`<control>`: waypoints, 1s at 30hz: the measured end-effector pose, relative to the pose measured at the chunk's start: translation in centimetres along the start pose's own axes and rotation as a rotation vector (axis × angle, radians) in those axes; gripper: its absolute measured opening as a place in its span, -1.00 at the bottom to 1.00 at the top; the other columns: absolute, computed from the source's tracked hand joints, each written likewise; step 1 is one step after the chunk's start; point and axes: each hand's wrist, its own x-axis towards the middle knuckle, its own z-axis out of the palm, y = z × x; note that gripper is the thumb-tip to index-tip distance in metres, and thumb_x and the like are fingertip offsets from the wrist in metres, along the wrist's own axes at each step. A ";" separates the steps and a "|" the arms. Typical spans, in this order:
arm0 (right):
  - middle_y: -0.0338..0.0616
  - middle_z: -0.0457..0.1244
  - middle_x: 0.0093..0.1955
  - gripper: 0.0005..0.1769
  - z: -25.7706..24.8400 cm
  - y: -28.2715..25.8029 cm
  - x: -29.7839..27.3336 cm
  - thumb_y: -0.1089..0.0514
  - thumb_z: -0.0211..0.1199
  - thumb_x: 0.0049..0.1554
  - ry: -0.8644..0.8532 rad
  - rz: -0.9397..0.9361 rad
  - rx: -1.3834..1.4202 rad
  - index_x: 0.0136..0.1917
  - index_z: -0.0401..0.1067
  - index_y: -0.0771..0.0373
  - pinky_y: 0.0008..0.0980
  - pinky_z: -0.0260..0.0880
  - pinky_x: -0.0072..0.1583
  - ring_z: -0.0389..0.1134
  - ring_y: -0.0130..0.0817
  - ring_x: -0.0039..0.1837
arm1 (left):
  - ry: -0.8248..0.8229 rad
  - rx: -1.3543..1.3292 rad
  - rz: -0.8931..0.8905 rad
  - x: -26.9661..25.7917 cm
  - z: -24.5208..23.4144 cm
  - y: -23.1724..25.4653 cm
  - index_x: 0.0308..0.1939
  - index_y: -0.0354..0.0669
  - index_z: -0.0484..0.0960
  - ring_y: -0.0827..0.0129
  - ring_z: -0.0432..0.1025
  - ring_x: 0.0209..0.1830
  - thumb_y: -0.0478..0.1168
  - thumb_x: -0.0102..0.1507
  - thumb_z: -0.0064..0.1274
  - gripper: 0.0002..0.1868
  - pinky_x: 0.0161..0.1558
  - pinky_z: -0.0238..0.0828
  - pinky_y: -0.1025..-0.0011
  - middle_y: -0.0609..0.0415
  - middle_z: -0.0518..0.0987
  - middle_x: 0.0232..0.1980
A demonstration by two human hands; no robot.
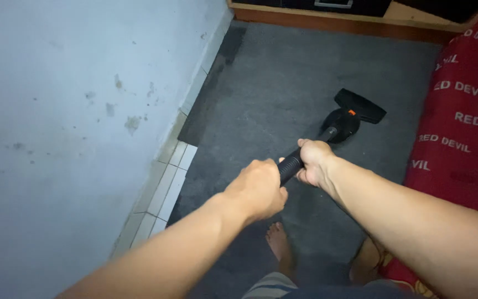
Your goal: The person attaches the handle to a vacuum cleaner and vacuums the floor.
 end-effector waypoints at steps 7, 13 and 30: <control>0.32 0.19 0.30 -0.38 0.4 0.3 -0.3 -0.04 -0.04 0.36 0.172 -0.036 -0.056 0.49 -0.01 0.42 0.01 0.57 0.02 0.41 0.08 0.07 | -0.134 -0.064 -0.076 1.2 -0.3 -0.4 0.05 -0.42 0.59 -0.04 0.62 -0.01 -0.03 0.31 0.05 -0.54 0.07 0.57 0.21 -0.33 0.66 -0.06; 0.27 0.18 0.28 -0.38 -1.7 -3.7 1.2 -0.04 -0.02 0.34 0.134 -0.060 -0.010 0.52 -0.04 0.31 0.04 0.55 0.03 0.41 0.05 0.08 | -0.123 -0.056 0.015 4.4 -0.9 2.3 0.04 -0.38 0.63 -0.06 0.60 -0.02 0.01 0.33 0.02 -0.53 0.04 0.56 0.19 -0.32 0.65 -0.05; 0.12 0.24 0.22 -0.44 -13.0 -16.3 8.1 -0.12 0.05 0.30 0.002 -0.087 0.038 0.40 0.15 0.27 0.01 0.62 0.03 0.42 -0.06 0.05 | -0.079 -0.026 0.031 13.8 2.0 15.0 0.10 -0.39 0.51 -0.07 0.59 0.00 0.02 0.35 -0.02 -0.51 0.06 0.53 0.15 -0.28 0.65 -0.04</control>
